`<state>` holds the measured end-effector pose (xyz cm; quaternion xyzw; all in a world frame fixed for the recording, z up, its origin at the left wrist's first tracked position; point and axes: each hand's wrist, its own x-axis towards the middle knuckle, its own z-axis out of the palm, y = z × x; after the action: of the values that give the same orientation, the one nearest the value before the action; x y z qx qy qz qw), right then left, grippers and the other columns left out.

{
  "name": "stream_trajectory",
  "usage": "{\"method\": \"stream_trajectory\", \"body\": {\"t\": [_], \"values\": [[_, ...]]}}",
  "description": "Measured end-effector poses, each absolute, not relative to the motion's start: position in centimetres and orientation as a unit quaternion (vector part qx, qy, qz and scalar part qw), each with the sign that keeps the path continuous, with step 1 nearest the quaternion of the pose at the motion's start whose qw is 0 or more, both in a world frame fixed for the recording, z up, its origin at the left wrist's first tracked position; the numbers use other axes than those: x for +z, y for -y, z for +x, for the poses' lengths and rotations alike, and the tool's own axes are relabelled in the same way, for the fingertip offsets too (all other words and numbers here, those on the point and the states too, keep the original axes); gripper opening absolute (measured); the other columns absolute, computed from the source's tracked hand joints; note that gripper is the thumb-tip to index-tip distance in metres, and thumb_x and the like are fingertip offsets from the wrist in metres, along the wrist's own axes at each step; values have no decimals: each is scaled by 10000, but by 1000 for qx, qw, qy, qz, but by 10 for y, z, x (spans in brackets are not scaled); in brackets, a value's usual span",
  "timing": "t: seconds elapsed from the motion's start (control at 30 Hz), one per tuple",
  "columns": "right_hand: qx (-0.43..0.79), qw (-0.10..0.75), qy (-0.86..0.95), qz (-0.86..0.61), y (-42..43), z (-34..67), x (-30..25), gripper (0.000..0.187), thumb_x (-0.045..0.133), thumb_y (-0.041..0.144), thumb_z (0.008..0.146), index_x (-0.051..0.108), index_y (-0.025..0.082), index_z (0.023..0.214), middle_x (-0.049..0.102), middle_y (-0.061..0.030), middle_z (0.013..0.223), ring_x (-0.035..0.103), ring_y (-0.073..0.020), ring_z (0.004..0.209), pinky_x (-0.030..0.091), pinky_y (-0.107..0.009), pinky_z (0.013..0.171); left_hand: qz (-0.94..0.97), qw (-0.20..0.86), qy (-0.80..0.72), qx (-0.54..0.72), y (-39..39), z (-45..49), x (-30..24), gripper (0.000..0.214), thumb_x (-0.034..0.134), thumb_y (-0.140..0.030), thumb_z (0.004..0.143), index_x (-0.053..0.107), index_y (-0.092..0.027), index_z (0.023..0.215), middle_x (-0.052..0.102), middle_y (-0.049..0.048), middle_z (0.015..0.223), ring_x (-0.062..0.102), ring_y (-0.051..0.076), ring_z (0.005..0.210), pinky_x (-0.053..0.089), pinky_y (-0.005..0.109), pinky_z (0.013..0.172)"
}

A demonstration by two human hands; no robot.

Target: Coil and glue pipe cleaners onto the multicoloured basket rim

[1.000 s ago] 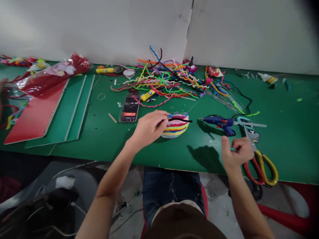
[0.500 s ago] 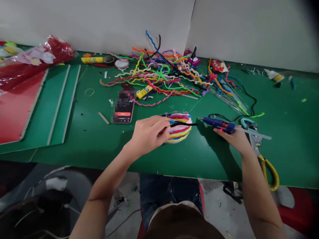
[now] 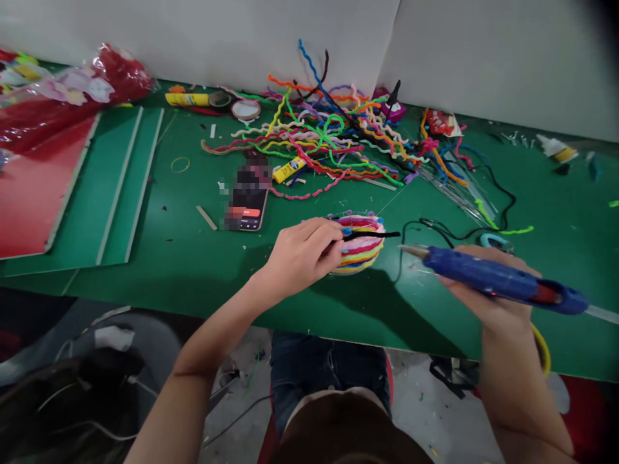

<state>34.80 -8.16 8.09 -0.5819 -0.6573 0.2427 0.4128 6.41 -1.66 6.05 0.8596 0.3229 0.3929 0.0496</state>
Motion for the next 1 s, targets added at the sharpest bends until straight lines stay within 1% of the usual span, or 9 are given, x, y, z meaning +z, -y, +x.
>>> {"method": "stream_trajectory", "body": {"t": [0.1, 0.2, 0.3, 0.53, 0.73, 0.87, 1.0], "values": [[187, 355, 774, -489, 76, 329, 101, 94, 702, 272, 732, 613, 246, 745, 651, 45, 649, 588, -100, 530, 456, -206, 503, 858, 50, -324, 396, 17, 65, 60, 80, 489, -143, 881, 528, -177, 820, 708, 25, 836, 675, 119, 777, 530, 233, 685], [140, 344, 801, -471, 68, 317, 107, 114, 681, 241, 737, 579, 209, 697, 620, 42, 594, 555, -75, 480, 429, -183, 480, 858, 58, -323, 396, 18, 65, 60, 83, 488, -131, 876, 528, -176, 820, 706, 31, 837, 668, 123, 773, 520, 239, 676], [99, 342, 800, -482, 63, 313, 106, 118, 669, 231, 731, 578, 192, 667, 630, 21, 578, 568, -81, 471, 424, -181, 464, 861, 66, -326, 386, 18, 64, 60, 84, 481, -142, 882, 535, -177, 829, 703, 36, 845, 661, 123, 773, 515, 239, 665], [109, 325, 805, -485, 58, 309, 102, 113, 660, 243, 720, 584, 185, 660, 640, 0, 578, 592, -100, 477, 442, -187, 459, 856, 67, -327, 395, 18, 65, 59, 97, 484, -146, 893, 532, -179, 816, 689, 29, 817, 649, 119, 766, 505, 238, 679], [103, 320, 800, -497, 57, 309, 99, 119, 652, 239, 730, 574, 192, 654, 633, 7, 578, 569, -93, 470, 438, -193, 463, 855, 64, -326, 398, 18, 65, 60, 98, 491, -138, 889, 518, -183, 807, 677, 17, 792, 639, 113, 744, 491, 229, 658], [104, 319, 798, -501, 58, 309, 100, 128, 659, 245, 727, 572, 196, 647, 624, 19, 571, 543, -86, 456, 414, -195, 451, 856, 62, -326, 396, 18, 64, 60, 110, 474, -145, 896, 518, -186, 804, 674, 15, 787, 637, 111, 736, 493, 228, 653], [134, 312, 792, -508, 56, 309, 104, 101, 683, 233, 723, 600, 190, 683, 631, 24, 601, 527, -76, 470, 403, -194, 467, 858, 65, -329, 389, 19, 64, 59, 108, 470, -154, 897, 520, -184, 806, 671, 18, 780, 642, 116, 739, 501, 230, 653]]}}
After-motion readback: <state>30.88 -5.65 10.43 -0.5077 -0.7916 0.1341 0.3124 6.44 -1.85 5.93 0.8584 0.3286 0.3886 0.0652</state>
